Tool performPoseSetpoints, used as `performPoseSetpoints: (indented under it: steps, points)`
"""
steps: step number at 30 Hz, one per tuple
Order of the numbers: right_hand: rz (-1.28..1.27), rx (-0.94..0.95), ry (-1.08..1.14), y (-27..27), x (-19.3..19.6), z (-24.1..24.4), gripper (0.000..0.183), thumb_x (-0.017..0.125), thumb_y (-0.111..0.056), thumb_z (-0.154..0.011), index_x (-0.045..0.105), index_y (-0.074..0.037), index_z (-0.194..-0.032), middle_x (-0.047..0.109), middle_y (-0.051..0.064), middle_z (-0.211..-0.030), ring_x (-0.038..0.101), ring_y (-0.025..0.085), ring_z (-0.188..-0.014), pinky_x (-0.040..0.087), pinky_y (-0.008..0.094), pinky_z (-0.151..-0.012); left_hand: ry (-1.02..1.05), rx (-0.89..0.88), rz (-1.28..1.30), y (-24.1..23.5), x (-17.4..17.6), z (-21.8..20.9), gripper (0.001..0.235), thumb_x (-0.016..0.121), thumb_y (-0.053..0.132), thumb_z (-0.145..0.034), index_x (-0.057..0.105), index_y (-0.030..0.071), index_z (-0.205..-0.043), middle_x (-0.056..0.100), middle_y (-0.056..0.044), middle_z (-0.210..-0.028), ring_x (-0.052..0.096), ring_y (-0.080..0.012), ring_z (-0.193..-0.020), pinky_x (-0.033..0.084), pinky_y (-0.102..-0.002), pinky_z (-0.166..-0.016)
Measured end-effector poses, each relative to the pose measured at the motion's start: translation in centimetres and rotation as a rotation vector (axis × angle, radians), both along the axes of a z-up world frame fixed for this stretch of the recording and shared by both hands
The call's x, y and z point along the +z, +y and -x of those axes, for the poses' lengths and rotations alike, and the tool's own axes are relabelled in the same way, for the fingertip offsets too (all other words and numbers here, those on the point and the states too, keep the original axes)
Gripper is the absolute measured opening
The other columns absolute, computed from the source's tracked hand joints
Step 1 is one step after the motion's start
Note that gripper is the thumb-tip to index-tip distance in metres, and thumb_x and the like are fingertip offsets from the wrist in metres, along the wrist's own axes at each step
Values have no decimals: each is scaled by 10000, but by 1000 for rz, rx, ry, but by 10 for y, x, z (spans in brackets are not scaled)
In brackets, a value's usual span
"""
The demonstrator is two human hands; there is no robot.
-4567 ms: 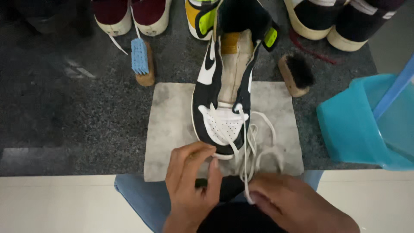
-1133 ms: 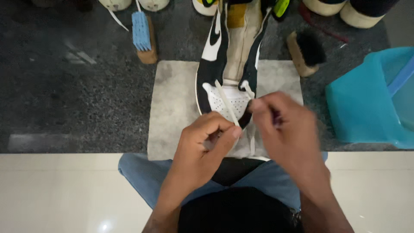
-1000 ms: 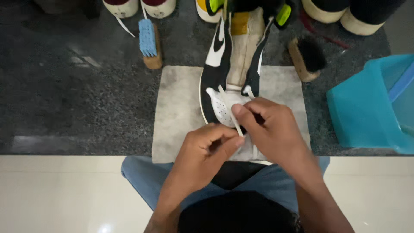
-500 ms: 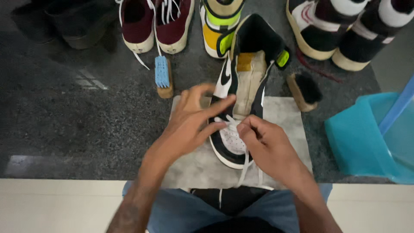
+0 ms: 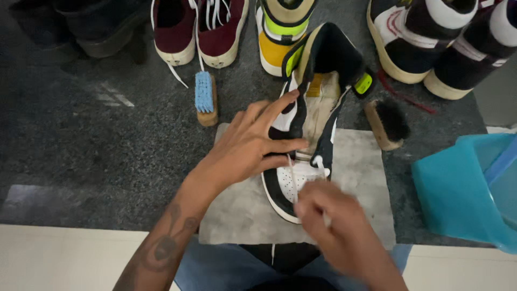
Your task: The person laces a black and white high-top sneaker by threading white shoelaces through the eyelets. They pull the laces tight and arrange them across the tongue of the shoe.
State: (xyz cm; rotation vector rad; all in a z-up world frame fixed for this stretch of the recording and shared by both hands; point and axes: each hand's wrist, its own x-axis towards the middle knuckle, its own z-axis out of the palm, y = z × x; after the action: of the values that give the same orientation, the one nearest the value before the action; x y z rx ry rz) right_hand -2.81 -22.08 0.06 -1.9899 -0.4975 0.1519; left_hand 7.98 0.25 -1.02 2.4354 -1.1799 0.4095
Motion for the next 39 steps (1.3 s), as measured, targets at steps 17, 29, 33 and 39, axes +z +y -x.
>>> performPoseSetpoints:
  steps: [17,29,33,39]
  points:
    - [407,-373,179,-30,-12,-15,208,592,-379,-1048,601,-175,-1009,651,24,-833,562,201,-671,404,424,-639,294,124,421,-16,-7,65,185,624,99,-1005,754,163,-1119,680,6,-966,528,-230,-859,332,-401,-781]
    - [-236,-290,-239,-40,42,48,104,567,-78,-992,542,-24,-1077,617,132,-805,640,191,-694,527,290,-679,769,-3,889,-38,48,136,205,601,161,-1050,721,118,-1211,624,-57,-1076,546,-137,-791,459,-291,-711]
    - [-208,-196,-453,-51,33,47,63,452,-60,-1078,505,-47,-1109,707,128,-922,745,165,-764,636,298,-783,693,-38,966,-39,50,145,212,630,53,-1073,708,145,-1247,689,-77,-1117,567,-117,-742,488,-268,-712]
    - [-155,-197,-172,-27,42,43,123,507,-72,-1053,593,-25,-1128,732,160,-1052,774,277,-1033,712,389,-933,415,229,755,-44,73,145,189,578,107,-1050,721,103,-1173,794,-47,-1126,770,-202,-1014,582,-355,-893]
